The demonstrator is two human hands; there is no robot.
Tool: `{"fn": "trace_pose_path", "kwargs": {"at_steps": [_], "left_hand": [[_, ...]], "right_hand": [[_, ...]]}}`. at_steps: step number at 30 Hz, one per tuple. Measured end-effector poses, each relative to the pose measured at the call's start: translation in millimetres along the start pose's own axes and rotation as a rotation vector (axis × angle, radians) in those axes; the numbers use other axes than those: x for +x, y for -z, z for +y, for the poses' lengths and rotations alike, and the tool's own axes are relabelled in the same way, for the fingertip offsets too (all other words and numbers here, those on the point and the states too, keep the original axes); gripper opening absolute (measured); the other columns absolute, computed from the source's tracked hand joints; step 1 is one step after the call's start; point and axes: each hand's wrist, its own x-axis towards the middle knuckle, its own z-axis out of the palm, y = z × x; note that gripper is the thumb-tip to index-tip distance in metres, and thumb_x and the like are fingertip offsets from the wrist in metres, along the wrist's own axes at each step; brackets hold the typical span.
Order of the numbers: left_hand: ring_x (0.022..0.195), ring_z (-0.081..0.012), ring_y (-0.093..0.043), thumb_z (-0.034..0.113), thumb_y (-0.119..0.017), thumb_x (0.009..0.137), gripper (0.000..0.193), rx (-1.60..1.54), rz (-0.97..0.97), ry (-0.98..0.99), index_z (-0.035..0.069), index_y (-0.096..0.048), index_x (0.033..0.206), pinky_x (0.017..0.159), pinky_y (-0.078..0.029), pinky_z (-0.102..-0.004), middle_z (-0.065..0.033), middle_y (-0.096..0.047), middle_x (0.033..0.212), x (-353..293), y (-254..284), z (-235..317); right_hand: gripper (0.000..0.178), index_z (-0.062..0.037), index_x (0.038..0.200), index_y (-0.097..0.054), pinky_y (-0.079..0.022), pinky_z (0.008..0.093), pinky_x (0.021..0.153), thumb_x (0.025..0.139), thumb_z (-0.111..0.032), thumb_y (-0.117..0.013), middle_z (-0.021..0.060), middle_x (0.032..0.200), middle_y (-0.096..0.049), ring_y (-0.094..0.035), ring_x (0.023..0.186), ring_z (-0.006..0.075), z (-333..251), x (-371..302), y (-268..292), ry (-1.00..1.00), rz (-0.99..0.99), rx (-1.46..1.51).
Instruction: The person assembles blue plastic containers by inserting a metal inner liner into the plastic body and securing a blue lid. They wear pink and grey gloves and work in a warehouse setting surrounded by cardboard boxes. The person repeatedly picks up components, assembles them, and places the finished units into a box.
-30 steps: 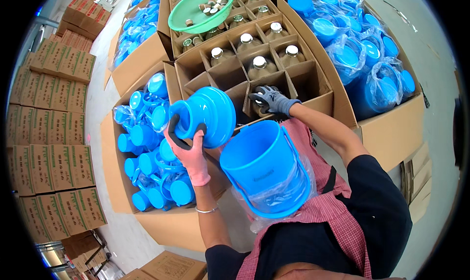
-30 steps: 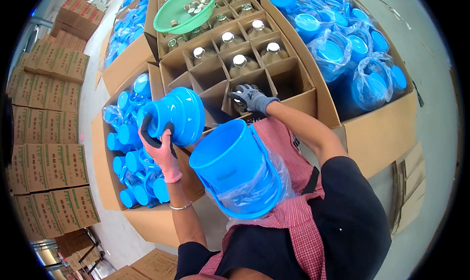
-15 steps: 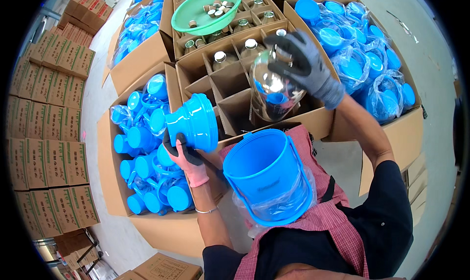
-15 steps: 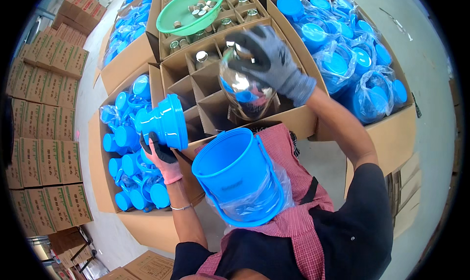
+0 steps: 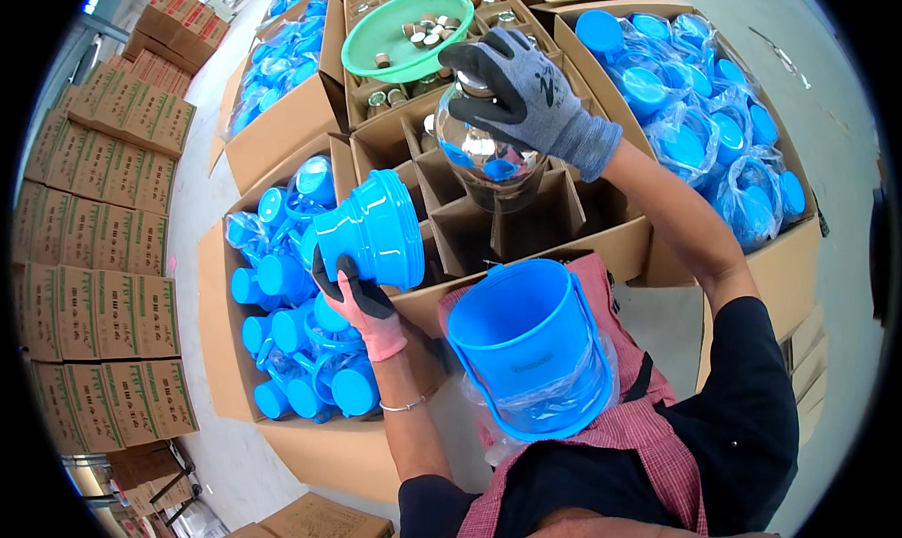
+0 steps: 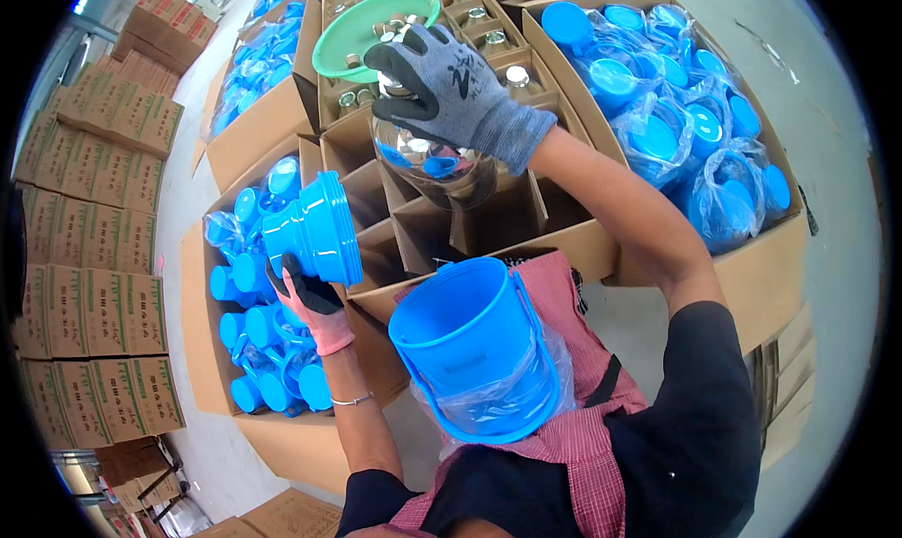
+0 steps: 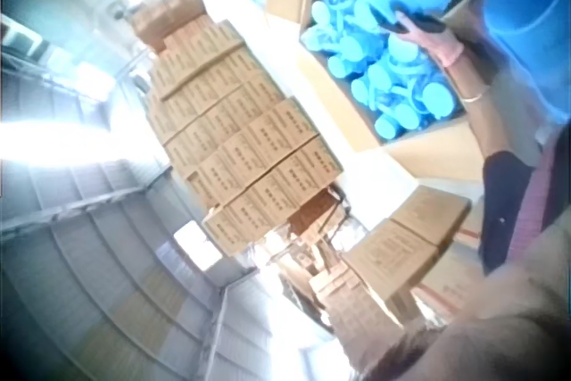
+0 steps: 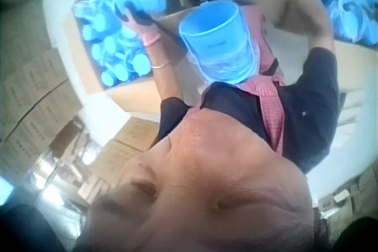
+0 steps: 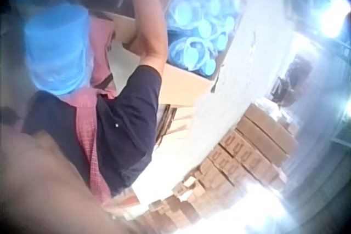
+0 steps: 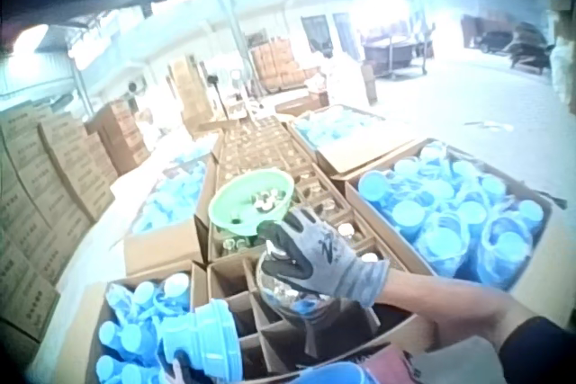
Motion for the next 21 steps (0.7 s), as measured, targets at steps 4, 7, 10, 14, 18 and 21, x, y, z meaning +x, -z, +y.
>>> {"fn": "trace_pose_path", "kwargs": {"at_steps": [4,7,10,14,18,21], "left_hand": [[0.118,-0.0222,-0.05,0.03,-0.05,0.099,0.041,-0.208,-0.015,0.018,0.006,-0.048,0.132,0.1,-0.043,-0.0397,-0.0104,-0.052,0.128,21,-17,-3],[0.121,-0.0208,-0.049,0.035,-0.042,0.103,0.04,-0.306,-0.077,0.023,0.008,-0.049,0.132,0.104,-0.04,-0.0396,-0.0079,-0.053,0.132,41,-54,6],[0.127,-0.0231,-0.045,0.03,-0.041,0.103,0.039,-0.094,-0.098,-0.33,0.008,-0.045,0.135,0.108,-0.036,-0.0421,-0.0083,-0.048,0.136,56,-74,-8],[0.123,-0.0243,-0.044,0.017,-0.066,0.083,0.059,-0.249,-0.253,-0.266,0.0,-0.043,0.134,0.108,-0.032,-0.038,-0.0123,-0.045,0.135,60,-124,48],[0.124,-0.0231,-0.043,0.013,-0.08,0.065,0.085,-0.16,-0.389,-0.272,0.004,-0.039,0.139,0.108,-0.034,-0.039,-0.0099,-0.045,0.134,56,-136,50],[0.125,-0.0268,-0.044,0.018,-0.084,0.062,0.089,-0.05,-0.435,-0.368,0.005,-0.04,0.138,0.107,-0.034,-0.0408,-0.0125,-0.044,0.133,57,-140,48]], "right_hand": [[0.081,-0.0086,0.14,-0.04,-0.047,0.0461,0.094,0.076,-0.042,-0.077,0.0203,0.125,-0.053,-0.055,0.111,0.0383,-10,2,-15,-0.141,0.047,0.158],[0.087,-0.0066,0.144,-0.035,-0.047,0.0415,0.095,0.076,-0.041,-0.078,0.0192,0.126,-0.055,-0.059,0.11,0.0315,-12,-7,-20,-0.303,0.08,0.44],[0.074,-0.0078,0.145,-0.034,-0.05,0.0366,0.091,0.084,-0.027,-0.072,0.0188,0.127,-0.055,-0.062,0.107,0.0292,-12,-13,-22,-0.332,0.083,0.556],[0.051,-0.0003,0.133,-0.048,-0.048,0.0343,0.094,0.097,-0.036,-0.051,0.015,0.12,-0.06,-0.06,0.107,0.0213,-7,-25,-33,-0.475,0.264,0.61],[0.051,0.0014,0.125,-0.053,-0.05,0.0341,0.091,0.098,-0.042,-0.048,0.0146,0.115,-0.063,-0.062,0.102,0.0203,-3,-28,-33,-0.734,0.372,0.886],[0.052,0.0002,0.122,-0.057,-0.049,0.0335,0.091,0.1,-0.044,-0.043,0.0122,0.111,-0.065,-0.062,0.102,0.0186,8,-41,-38,-0.796,0.382,0.965]]}}
